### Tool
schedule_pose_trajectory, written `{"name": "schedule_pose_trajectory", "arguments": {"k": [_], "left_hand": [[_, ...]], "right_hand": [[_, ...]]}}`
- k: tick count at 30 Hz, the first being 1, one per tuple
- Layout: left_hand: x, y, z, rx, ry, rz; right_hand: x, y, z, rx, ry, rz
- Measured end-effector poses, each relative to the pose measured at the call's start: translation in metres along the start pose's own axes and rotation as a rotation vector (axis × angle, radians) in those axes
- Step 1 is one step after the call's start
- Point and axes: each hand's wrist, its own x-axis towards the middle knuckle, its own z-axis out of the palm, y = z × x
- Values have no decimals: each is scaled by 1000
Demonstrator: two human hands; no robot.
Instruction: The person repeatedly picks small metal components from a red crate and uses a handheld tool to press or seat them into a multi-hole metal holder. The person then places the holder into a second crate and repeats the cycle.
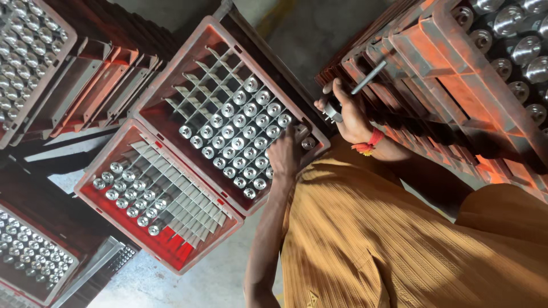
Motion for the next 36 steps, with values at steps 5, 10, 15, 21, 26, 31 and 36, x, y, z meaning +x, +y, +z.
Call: {"name": "schedule_pose_trajectory", "arguments": {"k": [5, 10, 15, 21, 26, 31, 36], "left_hand": [[-28, -9, 3, -1047, 3, -210], [-74, -5, -26, -1039, 281, -30], [-93, 11, -76, -824, 531, 331], [-93, 29, -103, -630, 657, 496], [-94, 30, -98, -679, 654, 501], [-97, 31, -90, -756, 605, 424], [-103, 34, -83, -838, 577, 365]], "right_hand": [[-8, 4, 8, -43, -45, 7], [-29, -2, 20, -456, -414, -13], [-67, -29, 56, -809, -827, -489], [-90, -50, 98, -886, -893, -529], [-90, -52, 105, -886, -912, -531], [-92, -55, 106, -869, -897, -537], [-96, -55, 106, -847, -872, -610]]}}
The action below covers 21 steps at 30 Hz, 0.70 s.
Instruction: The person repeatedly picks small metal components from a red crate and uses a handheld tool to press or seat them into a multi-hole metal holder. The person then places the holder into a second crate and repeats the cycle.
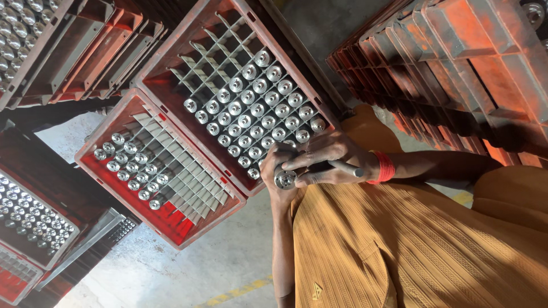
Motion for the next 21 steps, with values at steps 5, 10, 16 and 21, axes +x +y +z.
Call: {"name": "schedule_pose_trajectory", "arguments": {"k": [5, 10, 16, 21], "left_hand": [[-13, -11, 2, 14, 14, -68], [-25, -32, -8, 275, -86, -247], [-35, -54, -40, 494, -6, -676], [-81, -44, -69, 825, 140, -719]], "right_hand": [[-19, 17, 7, -10, -31, 61], [-32, 62, 18, -128, -262, 615], [-54, 108, -20, 350, 275, 255], [-72, 111, -39, 238, 388, 527]]}}
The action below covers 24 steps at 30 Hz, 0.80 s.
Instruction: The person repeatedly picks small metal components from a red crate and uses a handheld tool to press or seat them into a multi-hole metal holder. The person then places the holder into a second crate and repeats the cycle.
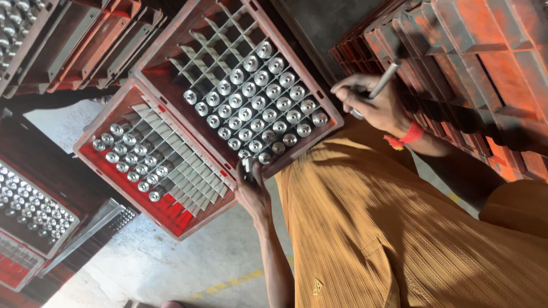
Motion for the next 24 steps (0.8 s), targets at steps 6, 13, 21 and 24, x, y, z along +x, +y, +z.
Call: {"name": "schedule_pose_trajectory", "arguments": {"k": [6, 13, 21, 24], "left_hand": [[-42, -25, -1, 150, 108, 125], [-70, -7, 4, 61, 245, 68], [-71, -1, -4, 130, 111, -32], [-70, -12, -7, -151, 130, -33]], "right_hand": [[-3, -8, 15, -10, -43, 43], [-18, -17, 38, -61, -158, 80], [-26, -19, 50, -77, -162, 300], [-29, -13, 51, -22, -190, 251]]}}
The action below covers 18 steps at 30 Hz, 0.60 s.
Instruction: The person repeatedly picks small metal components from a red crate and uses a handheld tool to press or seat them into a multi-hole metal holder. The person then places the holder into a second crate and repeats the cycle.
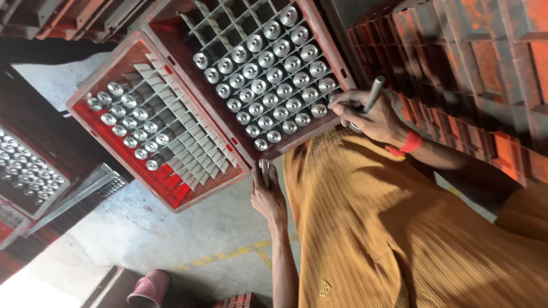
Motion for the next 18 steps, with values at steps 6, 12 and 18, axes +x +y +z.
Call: {"name": "schedule_pose_trajectory", "arguments": {"k": [6, 12, 18], "left_hand": [[-8, -21, -18, -1188, -415, -624], [-23, -1, -6, -1416, -538, -462], [-21, 48, -7, -654, -319, -210]], "right_hand": [[-6, -1, 7, 140, -142, -60], [-22, -25, 44, -253, -362, -420], [-35, -31, 74, 218, -213, -214]]}}
